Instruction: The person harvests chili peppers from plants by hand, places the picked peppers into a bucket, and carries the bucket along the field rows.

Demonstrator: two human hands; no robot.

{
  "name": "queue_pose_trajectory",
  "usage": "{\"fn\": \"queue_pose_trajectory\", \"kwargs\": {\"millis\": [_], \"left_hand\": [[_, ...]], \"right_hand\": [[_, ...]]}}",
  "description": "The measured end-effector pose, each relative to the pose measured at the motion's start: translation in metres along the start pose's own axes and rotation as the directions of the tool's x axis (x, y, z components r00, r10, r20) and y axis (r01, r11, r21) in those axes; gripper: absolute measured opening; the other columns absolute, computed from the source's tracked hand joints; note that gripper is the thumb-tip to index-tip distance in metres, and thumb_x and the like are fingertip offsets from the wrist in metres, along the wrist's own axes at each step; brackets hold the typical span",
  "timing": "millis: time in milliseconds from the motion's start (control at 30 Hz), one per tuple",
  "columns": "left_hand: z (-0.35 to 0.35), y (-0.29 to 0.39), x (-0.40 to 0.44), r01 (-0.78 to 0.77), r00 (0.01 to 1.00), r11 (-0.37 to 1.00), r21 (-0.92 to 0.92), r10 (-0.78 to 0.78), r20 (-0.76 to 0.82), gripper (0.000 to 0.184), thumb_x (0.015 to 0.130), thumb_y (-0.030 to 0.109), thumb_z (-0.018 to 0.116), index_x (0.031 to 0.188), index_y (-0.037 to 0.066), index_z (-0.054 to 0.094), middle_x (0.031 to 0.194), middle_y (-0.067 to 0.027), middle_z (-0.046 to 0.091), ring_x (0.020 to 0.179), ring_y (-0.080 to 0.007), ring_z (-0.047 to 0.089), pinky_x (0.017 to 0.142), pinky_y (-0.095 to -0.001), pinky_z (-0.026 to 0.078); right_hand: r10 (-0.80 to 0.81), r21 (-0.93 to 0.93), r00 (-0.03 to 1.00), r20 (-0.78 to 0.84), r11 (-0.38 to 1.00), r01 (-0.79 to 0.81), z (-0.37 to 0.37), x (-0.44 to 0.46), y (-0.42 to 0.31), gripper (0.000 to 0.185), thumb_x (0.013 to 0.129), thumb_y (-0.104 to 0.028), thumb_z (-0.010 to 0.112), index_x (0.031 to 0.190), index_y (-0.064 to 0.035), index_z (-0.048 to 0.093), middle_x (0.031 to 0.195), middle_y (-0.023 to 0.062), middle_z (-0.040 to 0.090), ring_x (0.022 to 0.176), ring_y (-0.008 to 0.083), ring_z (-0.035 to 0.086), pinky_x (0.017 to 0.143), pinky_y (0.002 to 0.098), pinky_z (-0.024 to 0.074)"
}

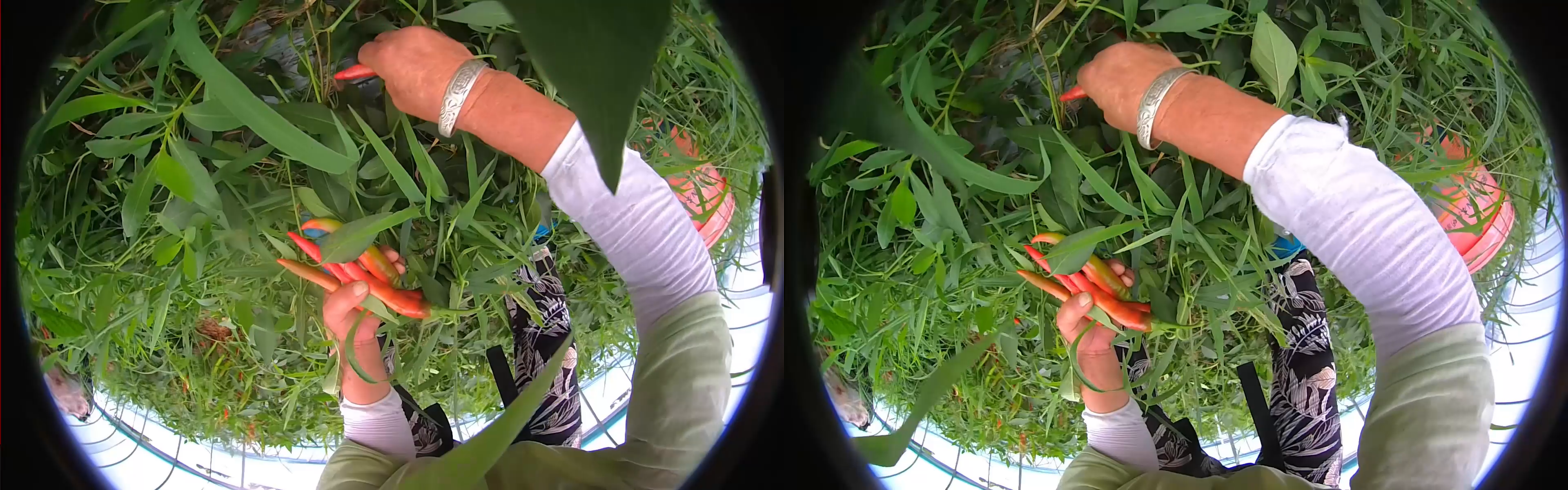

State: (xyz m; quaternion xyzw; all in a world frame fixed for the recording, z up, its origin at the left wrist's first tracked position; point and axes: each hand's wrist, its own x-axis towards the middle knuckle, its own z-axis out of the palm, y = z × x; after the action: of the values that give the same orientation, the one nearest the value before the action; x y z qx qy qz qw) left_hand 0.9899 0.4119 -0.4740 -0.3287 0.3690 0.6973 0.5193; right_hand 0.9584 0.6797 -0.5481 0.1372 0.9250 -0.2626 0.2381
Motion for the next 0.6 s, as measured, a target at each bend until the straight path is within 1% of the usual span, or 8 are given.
{"fn": "queue_pose_trajectory", "kwargs": {"millis": [33,67,133,167,400,467,533,600], "left_hand": [[0.001,0.000,0.000,0.000,1.000,1.000,-0.001,0.000,0.005,0.056,0.067,0.014,0.061,0.118,-0.002,0.044,0.100,-0.0243,0.057,0.088,-0.0336,0.059,0.085,-0.0437,0.046],[0.001,0.000,0.000,0.000,1.000,1.000,0.013,0.000,-0.020,0.057,0.067,0.015,0.062,0.118,-0.001,0.044,0.100,-0.0242,0.057,0.087,-0.0338,0.058,0.085,-0.0432,0.046],[-0.002,0.002,-0.001,-0.014,0.998,1.000,0.023,0.015,-0.054,0.057,0.066,0.015,0.062,0.118,-0.001,0.044,0.101,-0.0241,0.057,0.086,-0.0339,0.058,0.084,-0.0428,0.047],[-0.003,0.002,0.000,-0.015,0.999,1.000,0.011,0.016,-0.032,0.058,0.066,0.015,0.063,0.118,-0.001,0.044,0.101,-0.0240,0.057,0.086,-0.0340,0.058,0.084,-0.0424,0.047],[0.001,0.002,-0.002,-0.005,1.000,1.000,0.016,0.005,-0.012,0.056,0.067,0.015,0.063,0.117,-0.001,0.045,0.102,-0.0237,0.057,0.089,-0.0350,0.057,0.083,-0.0431,0.048],[-0.001,0.003,-0.002,-0.004,1.000,1.000,0.009,0.004,-0.001,0.056,0.067,0.014,0.062,0.117,-0.001,0.045,0.102,-0.0238,0.057,0.089,-0.0352,0.057,0.083,-0.0433,0.048],[-0.003,0.002,-0.001,0.019,1.000,0.999,-0.037,-0.018,0.023,0.054,0.067,0.013,0.062,0.117,-0.002,0.045,0.102,-0.0238,0.057,0.088,-0.0352,0.057,0.083,-0.0434,0.048],[0.000,0.000,-0.003,-0.002,1.000,1.000,-0.019,0.003,0.006,0.054,0.067,0.013,0.062,0.117,-0.001,0.045,0.102,-0.0238,0.057,0.088,-0.0348,0.057,0.083,-0.0434,0.048]], "right_hand": [[0.063,0.013,0.991,0.116,0.998,-0.065,0.014,0.009,-0.007,0.018,0.069,-0.003,0.059,0.087,-0.0022,0.060,0.086,0.0161,0.060,0.085,0.0329,0.060,0.073,0.0410,0.0499],[0.064,0.011,0.991,0.114,0.998,-0.065,0.020,0.012,0.000,0.018,0.069,-0.003,0.059,0.087,-0.0022,0.060,0.086,0.0161,0.060,0.085,0.0329,0.060,0.073,0.0410,0.0499],[0.238,-0.083,0.971,-0.025,0.967,-0.240,0.026,0.022,0.023,0.020,0.070,-0.006,0.061,0.090,-0.0034,0.062,0.086,0.0169,0.061,0.086,0.0323,0.060,0.073,0.0407,0.0503],[0.305,-0.104,0.952,0.022,0.948,-0.301,0.019,0.025,0.034,0.021,0.073,-0.010,0.062,0.094,-0.0040,0.063,0.089,0.0164,0.062,0.086,0.0320,0.061,0.074,0.0404,0.0509],[0.402,-0.319,0.906,0.131,0.883,-0.345,0.043,0.038,0.020,0.037,0.074,-0.011,0.063,0.109,-0.0030,0.054,0.087,0.0174,0.064,0.083,0.0314,0.062,0.073,0.0406,0.0506],[0.409,-0.102,0.913,0.013,0.908,-0.405,0.041,0.027,0.012,0.043,0.071,-0.008,0.062,0.112,-0.0012,0.049,0.090,0.0188,0.063,0.083,0.0323,0.062,0.071,0.0408,0.0497],[0.425,-0.040,0.904,-0.046,0.904,-0.426,0.040,0.010,0.005,0.037,0.068,-0.005,0.061,0.104,-0.0029,0.054,0.086,0.0172,0.063,0.081,0.0332,0.061,0.070,0.0416,0.0488],[0.289,0.150,0.911,-0.295,0.955,-0.254,0.040,-0.014,0.006,0.031,0.063,-0.003,0.061,0.094,-0.0040,0.058,0.080,0.0150,0.062,0.077,0.0328,0.060,0.069,0.0407,0.0485]]}}
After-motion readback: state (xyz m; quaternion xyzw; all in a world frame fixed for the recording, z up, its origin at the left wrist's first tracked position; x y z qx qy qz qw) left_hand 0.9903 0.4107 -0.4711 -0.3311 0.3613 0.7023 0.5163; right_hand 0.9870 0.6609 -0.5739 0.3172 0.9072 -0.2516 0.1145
